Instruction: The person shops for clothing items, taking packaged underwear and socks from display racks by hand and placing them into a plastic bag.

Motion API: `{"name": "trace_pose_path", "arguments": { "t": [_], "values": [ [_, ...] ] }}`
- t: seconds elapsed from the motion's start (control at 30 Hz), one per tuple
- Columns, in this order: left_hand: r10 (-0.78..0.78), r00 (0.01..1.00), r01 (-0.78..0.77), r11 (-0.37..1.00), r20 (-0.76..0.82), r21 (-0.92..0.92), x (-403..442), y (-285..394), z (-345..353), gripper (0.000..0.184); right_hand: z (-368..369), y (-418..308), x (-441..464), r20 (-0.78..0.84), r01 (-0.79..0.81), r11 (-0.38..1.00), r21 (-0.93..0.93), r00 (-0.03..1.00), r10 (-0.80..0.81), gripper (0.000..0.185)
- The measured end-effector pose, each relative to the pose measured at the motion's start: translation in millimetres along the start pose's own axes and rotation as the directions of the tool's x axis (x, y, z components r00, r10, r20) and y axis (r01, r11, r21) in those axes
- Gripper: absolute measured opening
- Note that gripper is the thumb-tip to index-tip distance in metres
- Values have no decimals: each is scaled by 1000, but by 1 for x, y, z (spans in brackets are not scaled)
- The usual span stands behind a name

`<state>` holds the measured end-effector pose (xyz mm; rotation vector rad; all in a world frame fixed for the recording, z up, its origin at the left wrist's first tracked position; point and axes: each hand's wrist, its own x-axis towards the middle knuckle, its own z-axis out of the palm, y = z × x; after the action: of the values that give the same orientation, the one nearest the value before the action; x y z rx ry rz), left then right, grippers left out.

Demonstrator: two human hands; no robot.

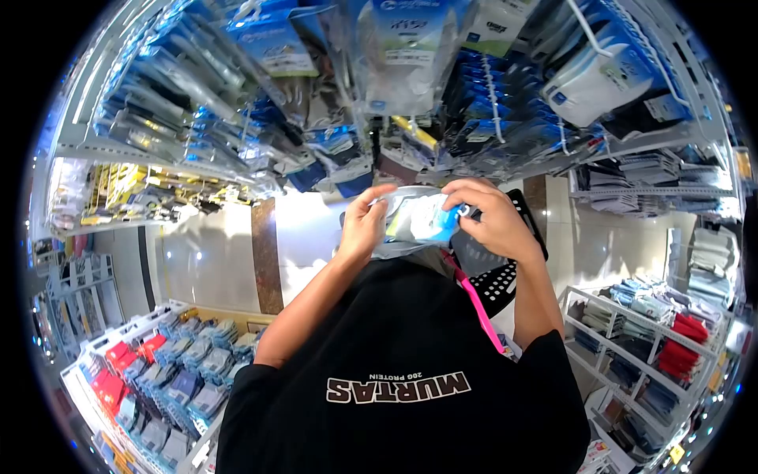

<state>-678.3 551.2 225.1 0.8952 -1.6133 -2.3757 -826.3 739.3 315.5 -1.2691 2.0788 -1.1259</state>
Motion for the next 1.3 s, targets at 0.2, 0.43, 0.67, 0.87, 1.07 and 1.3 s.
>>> {"name": "trace_pose_path", "arguments": {
  "t": [0.2, 0.43, 0.67, 0.87, 1.07, 1.3],
  "values": [
    [-165, 973, 161, 986, 163, 41, 3, 9, 1, 22, -57, -16, -14, 72, 81, 974, 213, 993, -99, 25],
    [-46, 940, -50, 961, 338, 271, 12, -6, -8, 47, -76, 2, -12, -3, 149, 769, 622, 982, -188, 12],
    [-259, 726, 248, 963, 637, 109, 2, 21, -5, 34, -37, 31, 15, -1, 66, 622, 780, 994, -105, 20],
    [-41, 885, 108, 987, 464, -120, -10, 33, 18, 24, 4, 54, 4, -205, 214, 30, 976, 869, 451, 40],
    [-17, 936, 90, 977, 352, -191, -11, 15, 26, 23, 14, 18, -8, -289, 99, 483, 870, 895, 339, 31],
    [-37, 991, 33, 999, 132, 37, -8, 8, 23, 53, -57, 28, 4, -425, 230, 450, 863, 810, 403, 27]
  ]
}}
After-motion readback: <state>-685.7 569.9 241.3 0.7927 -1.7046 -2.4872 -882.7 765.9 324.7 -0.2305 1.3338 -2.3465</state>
